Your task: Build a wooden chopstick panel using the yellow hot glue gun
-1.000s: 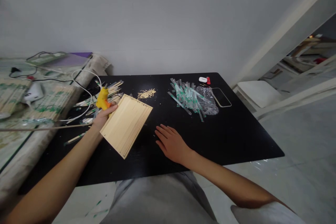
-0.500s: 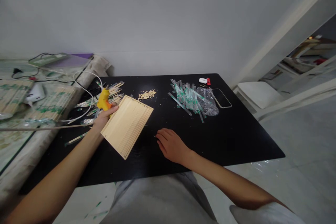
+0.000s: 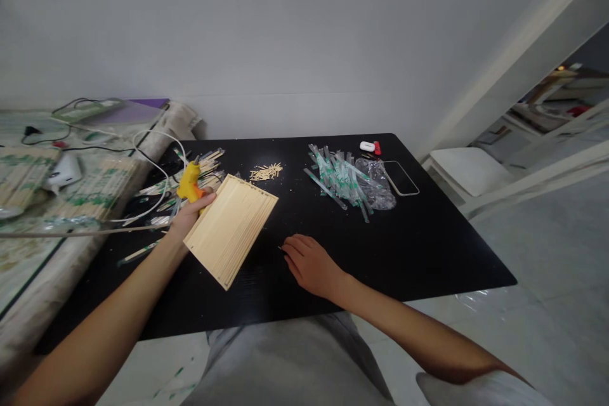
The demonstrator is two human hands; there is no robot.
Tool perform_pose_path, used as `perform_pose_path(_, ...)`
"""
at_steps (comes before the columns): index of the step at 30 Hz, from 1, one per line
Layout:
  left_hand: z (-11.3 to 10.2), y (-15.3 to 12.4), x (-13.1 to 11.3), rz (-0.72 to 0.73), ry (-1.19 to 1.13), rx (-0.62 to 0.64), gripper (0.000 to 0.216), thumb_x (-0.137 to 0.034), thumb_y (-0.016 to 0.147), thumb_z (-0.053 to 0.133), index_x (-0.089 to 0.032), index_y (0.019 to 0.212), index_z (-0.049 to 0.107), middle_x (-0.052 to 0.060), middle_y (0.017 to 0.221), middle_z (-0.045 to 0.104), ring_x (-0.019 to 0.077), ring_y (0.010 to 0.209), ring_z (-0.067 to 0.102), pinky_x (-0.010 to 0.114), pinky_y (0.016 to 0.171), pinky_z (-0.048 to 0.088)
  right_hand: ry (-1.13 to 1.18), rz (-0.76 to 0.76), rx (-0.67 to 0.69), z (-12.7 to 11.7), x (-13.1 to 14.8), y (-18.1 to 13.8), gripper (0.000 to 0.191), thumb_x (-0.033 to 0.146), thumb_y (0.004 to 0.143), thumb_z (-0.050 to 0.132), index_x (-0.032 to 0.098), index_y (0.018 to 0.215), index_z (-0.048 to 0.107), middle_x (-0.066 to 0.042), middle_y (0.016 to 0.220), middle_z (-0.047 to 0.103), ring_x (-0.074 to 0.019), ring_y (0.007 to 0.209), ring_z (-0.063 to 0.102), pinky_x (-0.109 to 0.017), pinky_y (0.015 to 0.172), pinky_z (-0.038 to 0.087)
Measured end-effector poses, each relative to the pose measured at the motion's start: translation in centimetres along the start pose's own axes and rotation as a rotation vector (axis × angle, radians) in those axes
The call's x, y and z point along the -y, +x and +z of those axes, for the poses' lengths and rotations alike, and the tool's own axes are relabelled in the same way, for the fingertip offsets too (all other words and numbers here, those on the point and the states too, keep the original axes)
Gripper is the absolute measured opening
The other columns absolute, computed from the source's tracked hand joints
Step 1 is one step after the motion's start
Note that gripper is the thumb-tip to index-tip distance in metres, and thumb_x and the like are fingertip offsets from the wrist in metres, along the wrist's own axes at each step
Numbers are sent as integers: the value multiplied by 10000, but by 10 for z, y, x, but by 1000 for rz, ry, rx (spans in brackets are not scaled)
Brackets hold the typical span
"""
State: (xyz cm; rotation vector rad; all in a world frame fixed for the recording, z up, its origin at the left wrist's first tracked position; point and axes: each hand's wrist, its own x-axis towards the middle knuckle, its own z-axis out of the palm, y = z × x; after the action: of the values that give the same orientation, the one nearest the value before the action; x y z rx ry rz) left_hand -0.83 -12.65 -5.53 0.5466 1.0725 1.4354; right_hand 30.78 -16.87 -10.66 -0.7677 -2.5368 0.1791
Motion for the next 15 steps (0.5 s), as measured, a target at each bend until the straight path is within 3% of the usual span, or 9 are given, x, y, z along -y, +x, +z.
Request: perform_pose_path(15, 1, 0, -1, 38, -3, 31, 384, -229, 563, 922, -184, 716, 573, -52, 589, 616, 125, 483, 598, 234, 498, 501, 34, 24, 1, -2, 0, 0, 291, 178, 1024, 487, 158, 1226, 696, -142, 1197, 724, -272, 1147, 663, -504, 1018, 576)
